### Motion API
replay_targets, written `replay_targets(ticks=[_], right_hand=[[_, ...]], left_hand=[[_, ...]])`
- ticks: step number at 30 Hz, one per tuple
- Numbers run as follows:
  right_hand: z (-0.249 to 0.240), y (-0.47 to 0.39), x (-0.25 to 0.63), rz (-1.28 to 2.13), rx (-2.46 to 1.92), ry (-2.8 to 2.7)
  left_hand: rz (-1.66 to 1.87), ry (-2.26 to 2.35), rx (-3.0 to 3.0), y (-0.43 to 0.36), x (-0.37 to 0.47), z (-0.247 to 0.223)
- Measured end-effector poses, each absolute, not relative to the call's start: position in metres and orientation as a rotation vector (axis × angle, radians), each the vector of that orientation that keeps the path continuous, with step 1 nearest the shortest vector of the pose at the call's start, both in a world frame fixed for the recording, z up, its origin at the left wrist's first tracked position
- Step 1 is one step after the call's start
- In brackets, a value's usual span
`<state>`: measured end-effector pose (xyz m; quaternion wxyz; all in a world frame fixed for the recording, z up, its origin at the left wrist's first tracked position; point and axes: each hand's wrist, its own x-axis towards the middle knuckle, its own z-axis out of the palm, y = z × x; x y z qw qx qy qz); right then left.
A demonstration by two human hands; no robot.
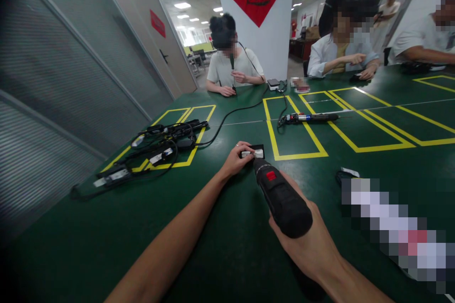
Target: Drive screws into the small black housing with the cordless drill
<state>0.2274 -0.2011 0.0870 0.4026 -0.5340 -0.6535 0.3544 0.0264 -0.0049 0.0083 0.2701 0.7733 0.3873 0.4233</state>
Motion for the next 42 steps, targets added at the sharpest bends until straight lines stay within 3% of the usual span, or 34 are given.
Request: replay_targets(ticks=[42], right_hand=[[0.0925, -0.2015, 0.2237, 0.843, -1.381, -1.712]], left_hand=[[1.077, 1.052, 2.066, -0.0034, 0.0233, 0.0088]])
